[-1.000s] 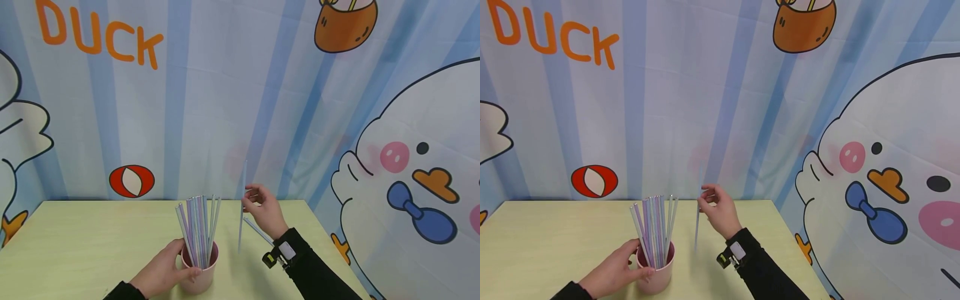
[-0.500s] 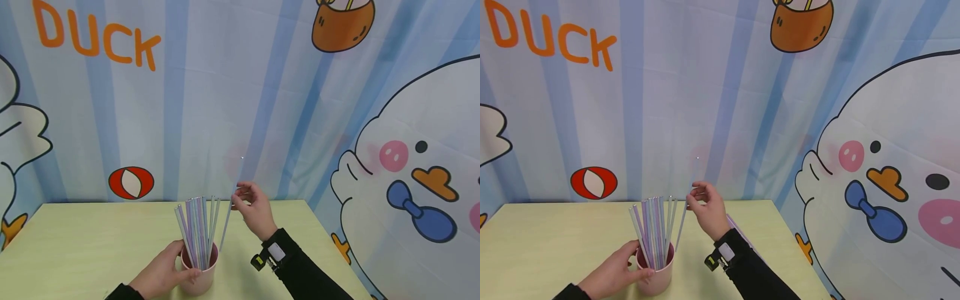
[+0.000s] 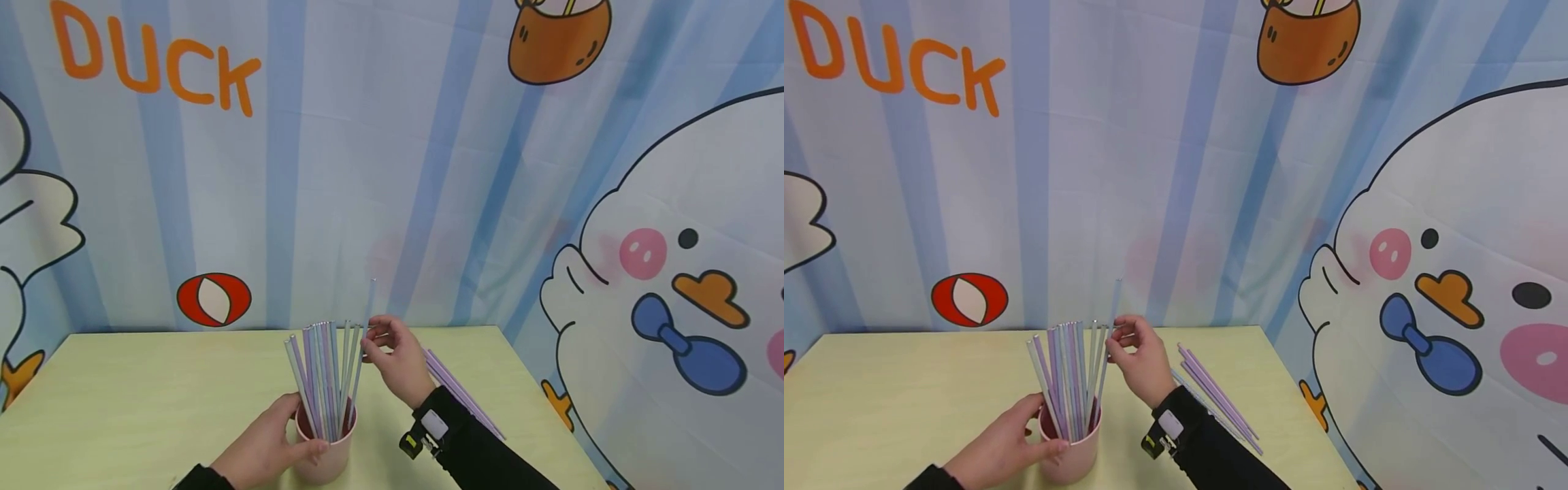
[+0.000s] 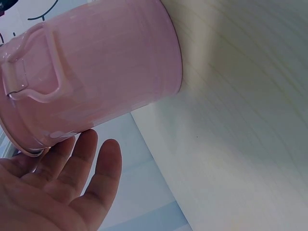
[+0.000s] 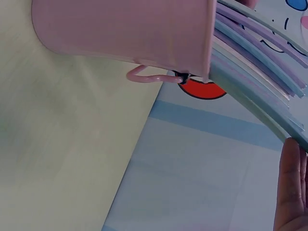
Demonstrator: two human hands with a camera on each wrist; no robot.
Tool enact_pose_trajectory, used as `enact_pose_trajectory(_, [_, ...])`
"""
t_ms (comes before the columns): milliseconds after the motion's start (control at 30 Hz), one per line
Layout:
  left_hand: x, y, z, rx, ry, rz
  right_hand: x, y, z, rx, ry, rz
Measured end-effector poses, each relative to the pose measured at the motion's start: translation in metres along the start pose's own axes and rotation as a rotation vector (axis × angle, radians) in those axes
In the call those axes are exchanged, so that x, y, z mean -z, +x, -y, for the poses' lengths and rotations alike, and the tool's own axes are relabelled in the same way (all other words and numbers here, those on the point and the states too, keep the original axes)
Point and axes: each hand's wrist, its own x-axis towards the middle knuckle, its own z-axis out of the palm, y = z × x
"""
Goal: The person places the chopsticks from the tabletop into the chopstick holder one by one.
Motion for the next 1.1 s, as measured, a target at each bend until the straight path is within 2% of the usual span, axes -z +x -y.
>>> enact_pose_trajectory(167, [0.000, 0.000, 0.000, -0.006, 0.004, 0.000, -0.004, -0.005, -0.012, -0.011, -0.013, 0.015])
enact_pose_trajectory(400, [0.001, -0.001, 0.001, -0.034, 0.020, -0.007, -0.009, -0.002, -0.053, -0.067, -0.033, 0.044])
enact_pose_trajectory(567, [0.001, -0.002, 0.001, -0.044, 0.026, -0.016, -0.011, -0.006, -0.062, -0.088, -0.063, 0.069])
enact_pose_trajectory(733, [0.000, -0.002, 0.000, -0.025, 0.025, -0.019, -0.013, -0.011, -0.062, -0.085, -0.062, 0.118])
enact_pose_trajectory(967, [0.000, -0.002, 0.000, -0.027, 0.025, -0.016, -0.014, -0.023, -0.034, -0.094, -0.099, 0.161])
enact_pose_trajectory(1100, [0.000, -0.002, 0.000, -0.033, 0.024, -0.020, -0.015, -0.025, -0.035, -0.078, -0.112, 0.168])
